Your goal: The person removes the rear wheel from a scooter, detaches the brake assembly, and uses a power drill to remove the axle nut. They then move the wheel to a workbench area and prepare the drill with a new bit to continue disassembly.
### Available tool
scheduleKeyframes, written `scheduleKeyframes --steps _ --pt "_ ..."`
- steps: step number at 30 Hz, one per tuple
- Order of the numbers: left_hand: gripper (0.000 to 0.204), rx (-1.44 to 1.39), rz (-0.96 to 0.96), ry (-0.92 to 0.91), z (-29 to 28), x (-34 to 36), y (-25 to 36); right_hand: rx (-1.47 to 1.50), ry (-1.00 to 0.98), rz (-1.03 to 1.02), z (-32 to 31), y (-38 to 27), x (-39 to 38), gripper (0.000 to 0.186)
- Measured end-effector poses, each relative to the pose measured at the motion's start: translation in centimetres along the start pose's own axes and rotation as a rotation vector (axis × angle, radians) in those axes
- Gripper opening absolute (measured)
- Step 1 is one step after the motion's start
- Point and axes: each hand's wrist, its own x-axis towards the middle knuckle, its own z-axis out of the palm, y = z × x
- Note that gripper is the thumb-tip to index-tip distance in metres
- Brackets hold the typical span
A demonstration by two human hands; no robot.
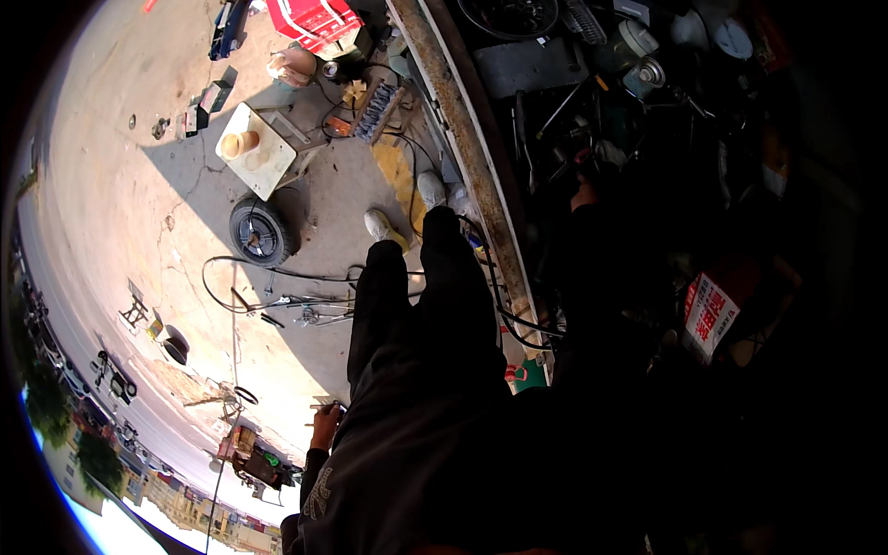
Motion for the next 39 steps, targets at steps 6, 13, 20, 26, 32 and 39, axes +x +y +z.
scheduleKeyframes --steps 6,13,20,26,32,39 --pt "0.039 -0.057 -0.015 0.079 -3.6 2.4 0.4 0.032 -0.004 0.179 -3.4 -6.1 -6.7 0.044" --pt "0.037 -0.034 0.516 0.118 -2.3 10.6 17.3 0.564 0.405 0.446 -16.8 -9.2 -13.9 0.050" --pt "0.045 0.150 0.970 -0.248 5.8 2.9 36.9 1.016 0.523 -0.047 -24.1 -9.1 -13.9 0.036" --pt "0.074 -0.460 0.916 -0.789 10.3 -3.6 41.6 1.742 -0.443 -0.258 -28.3 -26.4 -28.9 0.035" --pt "0.064 -1.462 0.561 -0.803 7.6 -2.7 37.0 1.621 -0.573 -0.421 -23.1 -35.7 -38.6 0.029" --pt "0.041 -1.398 0.644 -0.449 -2.1 0.6 31.6 0.780 -0.995 -1.031 -21.6 -37.4 -38.3 0.033"
